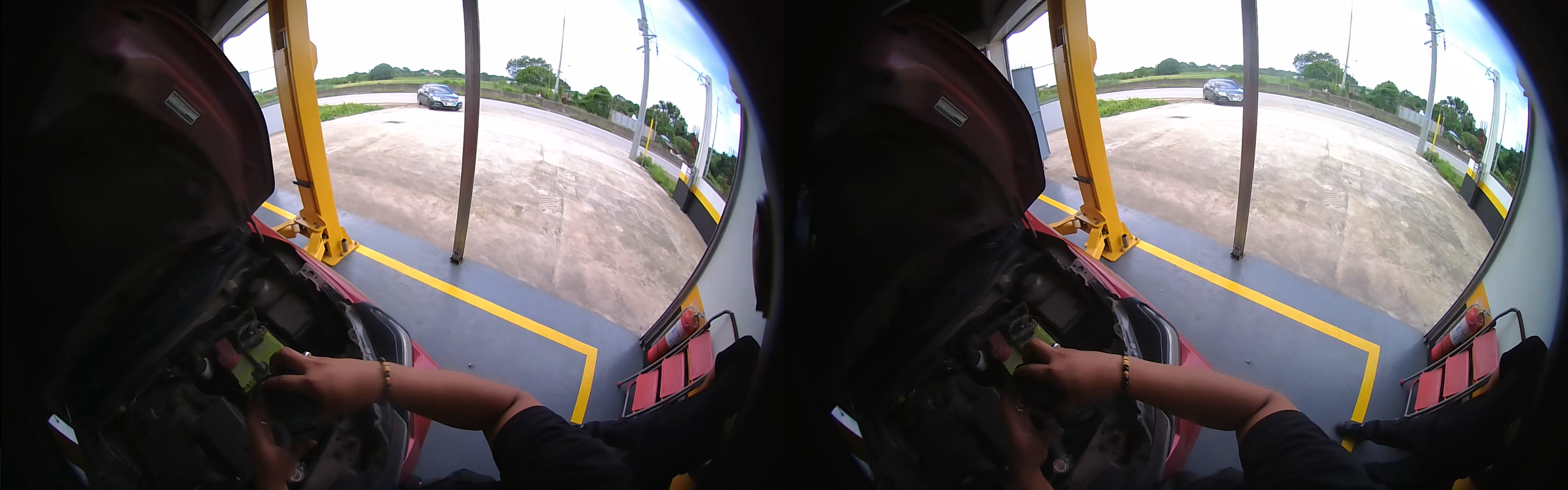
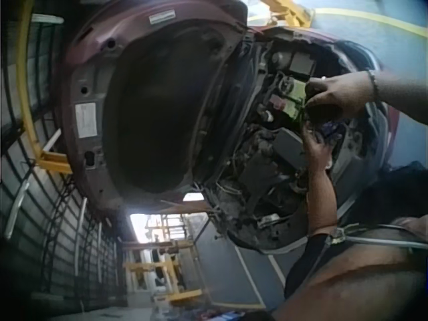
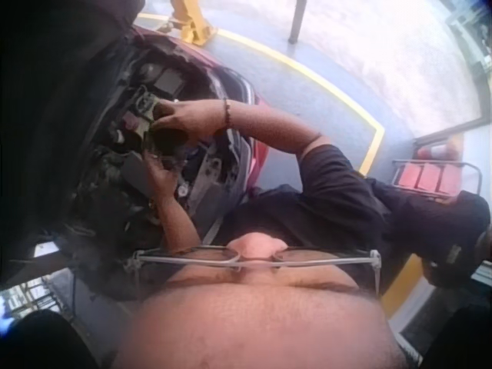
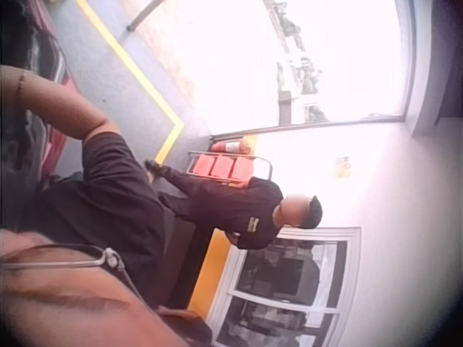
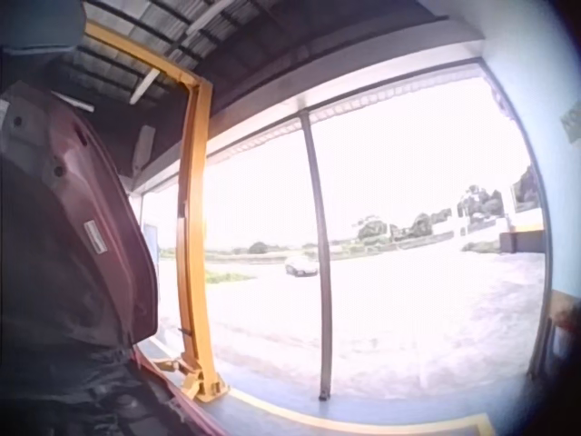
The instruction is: The person retrieves a diagnostic tool from a cart and uses it to test the battery and engine components of a car.
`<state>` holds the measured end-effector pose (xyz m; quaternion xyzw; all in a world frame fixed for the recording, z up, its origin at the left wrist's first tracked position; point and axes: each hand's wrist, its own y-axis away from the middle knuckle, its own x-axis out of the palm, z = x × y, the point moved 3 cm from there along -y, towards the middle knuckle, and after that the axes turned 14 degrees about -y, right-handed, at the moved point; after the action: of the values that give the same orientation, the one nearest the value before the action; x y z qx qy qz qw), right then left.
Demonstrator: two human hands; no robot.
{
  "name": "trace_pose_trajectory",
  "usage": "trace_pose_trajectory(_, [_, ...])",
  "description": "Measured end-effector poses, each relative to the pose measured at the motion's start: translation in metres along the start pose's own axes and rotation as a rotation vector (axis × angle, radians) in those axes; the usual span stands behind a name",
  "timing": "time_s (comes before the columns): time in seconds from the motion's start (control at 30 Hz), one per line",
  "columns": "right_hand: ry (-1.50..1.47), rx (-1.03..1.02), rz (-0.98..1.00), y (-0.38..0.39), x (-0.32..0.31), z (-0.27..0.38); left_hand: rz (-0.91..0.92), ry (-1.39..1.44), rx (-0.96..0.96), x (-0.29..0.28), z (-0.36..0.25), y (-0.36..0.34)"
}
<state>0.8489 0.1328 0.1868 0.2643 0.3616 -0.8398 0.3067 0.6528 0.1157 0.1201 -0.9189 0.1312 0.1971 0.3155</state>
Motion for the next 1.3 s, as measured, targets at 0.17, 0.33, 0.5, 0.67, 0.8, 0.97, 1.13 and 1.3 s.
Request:
trace_pose_trajectory(0.17, [-0.072,-0.071,0.062,-0.005,0.055,0.039,-0.059,0.172,-0.157,-0.024,0.023,0.068])
trace_pose_trajectory(0.33, [-0.069,-0.044,0.191,-0.017,0.076,0.067,-0.133,0.664,-0.515,-0.049,-0.005,0.078])
trace_pose_trajectory(0.5, [-0.2,-0.066,0.262,-0.058,0.08,0.084,-0.117,0.328,-0.319,-0.092,-0.011,0.1])
trace_pose_trajectory(0.67, [-0.153,-0.066,0.225,-0.077,0.082,0.082,-0.113,0.233,-0.325,-0.106,-0.01,0.088])
trace_pose_trajectory(0.8, [-0.177,-0.144,0.276,-0.106,0.1,0.106,-0.179,0.099,-0.247,-0.14,-0.021,0.107])
trace_pose_trajectory(0.97, [-0.147,-0.202,0.311,-0.119,0.121,0.113,-0.261,0.131,-0.283,-0.156,-0.024,0.128])
trace_pose_trajectory(1.13, [-0.157,-0.143,0.359,-0.128,0.13,0.117,-0.285,0.12,-0.314,-0.165,-0.024,0.136])
trace_pose_trajectory(1.3, [-0.192,-0.156,0.351,-0.133,0.133,0.119,-0.297,0.169,-0.297,-0.169,-0.023,0.142])
